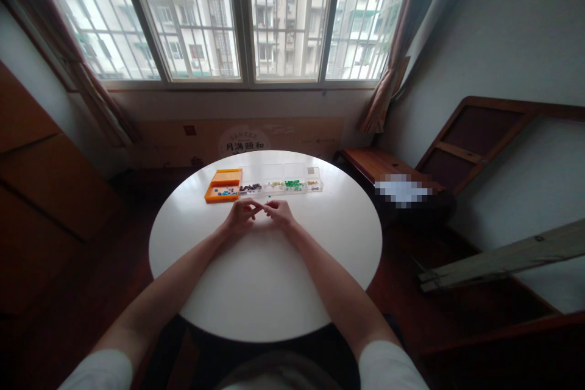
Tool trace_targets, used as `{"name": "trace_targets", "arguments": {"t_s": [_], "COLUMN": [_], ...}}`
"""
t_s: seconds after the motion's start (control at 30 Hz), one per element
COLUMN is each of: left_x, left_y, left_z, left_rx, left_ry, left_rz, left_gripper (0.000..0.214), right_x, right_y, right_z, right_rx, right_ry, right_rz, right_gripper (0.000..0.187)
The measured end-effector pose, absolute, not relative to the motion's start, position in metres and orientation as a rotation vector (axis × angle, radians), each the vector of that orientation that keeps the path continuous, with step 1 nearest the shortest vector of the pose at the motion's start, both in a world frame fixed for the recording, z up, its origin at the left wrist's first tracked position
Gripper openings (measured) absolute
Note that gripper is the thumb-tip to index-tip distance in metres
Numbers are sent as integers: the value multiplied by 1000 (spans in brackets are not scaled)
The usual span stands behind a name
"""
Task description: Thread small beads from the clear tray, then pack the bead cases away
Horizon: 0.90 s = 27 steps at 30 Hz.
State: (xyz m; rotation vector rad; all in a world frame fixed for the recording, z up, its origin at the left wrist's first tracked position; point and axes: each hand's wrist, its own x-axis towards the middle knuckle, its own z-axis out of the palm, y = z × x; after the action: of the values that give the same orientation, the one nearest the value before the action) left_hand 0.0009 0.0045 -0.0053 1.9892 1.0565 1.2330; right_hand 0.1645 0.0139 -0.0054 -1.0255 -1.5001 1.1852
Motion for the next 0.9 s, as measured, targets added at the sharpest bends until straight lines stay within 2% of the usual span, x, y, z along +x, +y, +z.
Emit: {"name": "trace_targets", "arguments": {"t_s": [0.9], "left_x": [1], "left_y": [8], "left_z": [-8], "left_rx": [1950], "left_ry": [1026], "left_rz": [1261], "left_gripper": [32], "right_x": [165], "right_y": [10], "right_z": [-1], "right_rx": [-1008], "right_ry": [-1455], "right_rz": [1249], "right_gripper": [30]}}
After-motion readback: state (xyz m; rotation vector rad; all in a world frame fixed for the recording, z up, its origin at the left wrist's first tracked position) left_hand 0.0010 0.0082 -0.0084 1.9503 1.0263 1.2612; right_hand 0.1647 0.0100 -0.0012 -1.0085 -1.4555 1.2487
